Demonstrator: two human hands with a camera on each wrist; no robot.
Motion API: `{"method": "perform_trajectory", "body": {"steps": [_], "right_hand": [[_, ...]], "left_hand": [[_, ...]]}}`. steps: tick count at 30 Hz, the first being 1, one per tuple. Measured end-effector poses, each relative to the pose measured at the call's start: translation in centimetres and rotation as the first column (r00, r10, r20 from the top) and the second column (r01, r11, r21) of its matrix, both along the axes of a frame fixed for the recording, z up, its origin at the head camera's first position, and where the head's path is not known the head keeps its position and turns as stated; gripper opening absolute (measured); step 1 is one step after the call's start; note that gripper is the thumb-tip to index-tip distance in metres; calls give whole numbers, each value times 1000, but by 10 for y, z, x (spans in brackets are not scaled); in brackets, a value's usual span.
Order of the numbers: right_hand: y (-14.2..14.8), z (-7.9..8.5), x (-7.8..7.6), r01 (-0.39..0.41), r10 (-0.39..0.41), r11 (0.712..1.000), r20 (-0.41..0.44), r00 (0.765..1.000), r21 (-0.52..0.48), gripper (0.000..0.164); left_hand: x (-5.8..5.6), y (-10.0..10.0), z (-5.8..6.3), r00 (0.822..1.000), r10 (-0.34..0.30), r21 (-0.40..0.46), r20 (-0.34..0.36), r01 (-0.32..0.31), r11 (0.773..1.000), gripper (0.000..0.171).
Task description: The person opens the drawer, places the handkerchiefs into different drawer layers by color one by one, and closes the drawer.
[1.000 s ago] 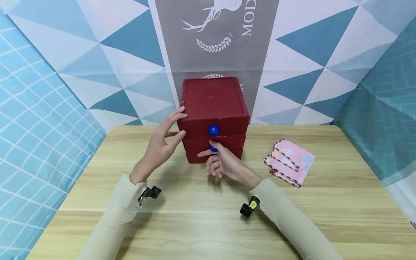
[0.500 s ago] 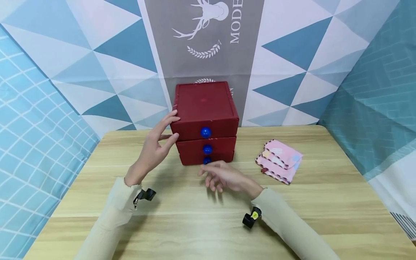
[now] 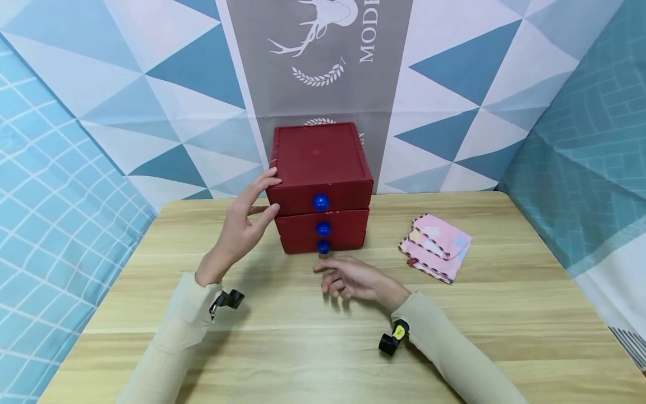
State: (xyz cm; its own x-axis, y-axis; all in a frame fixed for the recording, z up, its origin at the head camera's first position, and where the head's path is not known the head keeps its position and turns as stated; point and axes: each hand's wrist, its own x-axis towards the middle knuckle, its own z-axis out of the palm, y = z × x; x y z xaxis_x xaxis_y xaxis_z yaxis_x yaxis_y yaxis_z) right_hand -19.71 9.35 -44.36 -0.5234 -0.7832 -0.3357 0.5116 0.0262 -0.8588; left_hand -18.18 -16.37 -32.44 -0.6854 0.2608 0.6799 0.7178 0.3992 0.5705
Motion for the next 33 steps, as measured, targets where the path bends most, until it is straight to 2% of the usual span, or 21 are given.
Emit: {"method": "perform_trajectory", "body": {"steps": [3, 6, 9, 13, 19, 25, 33], "right_hand": [[-4, 6, -1, 7, -7, 1000, 20, 1000, -1, 62], [-15, 9, -7, 46, -47, 998, 27, 999, 39, 62], [-28, 6, -15, 104, -109, 992, 70, 992, 66, 55], [-35, -1, -23, 195, -199, 980, 112, 974, 50, 47], [-32, -5, -22, 272, -272, 962, 105, 956, 18, 36], [-33, -1, -16, 288, -289, 957, 68, 955, 32, 33], [-34, -1, -13, 251, -258, 962, 58, 964, 108, 37]], "left_hand": [[-1, 0, 0, 1000, 0, 1, 4, 0, 1000, 44], [-1, -2, 1, 1000, 6, -3, 9, -6, 1000, 44], [0, -4, 2, 1000, 16, -1, 6, -16, 1000, 43], [-1, -3, 1, 1000, 12, 1, -3, -12, 1000, 43], [-1, 2, 1, 1000, -12, 9, -24, 13, 1000, 43], [-1, 4, 3, 1000, -20, 14, -17, 20, 1000, 43], [-1, 2, 1, 1000, -10, 17, -9, 10, 1000, 43]]}}
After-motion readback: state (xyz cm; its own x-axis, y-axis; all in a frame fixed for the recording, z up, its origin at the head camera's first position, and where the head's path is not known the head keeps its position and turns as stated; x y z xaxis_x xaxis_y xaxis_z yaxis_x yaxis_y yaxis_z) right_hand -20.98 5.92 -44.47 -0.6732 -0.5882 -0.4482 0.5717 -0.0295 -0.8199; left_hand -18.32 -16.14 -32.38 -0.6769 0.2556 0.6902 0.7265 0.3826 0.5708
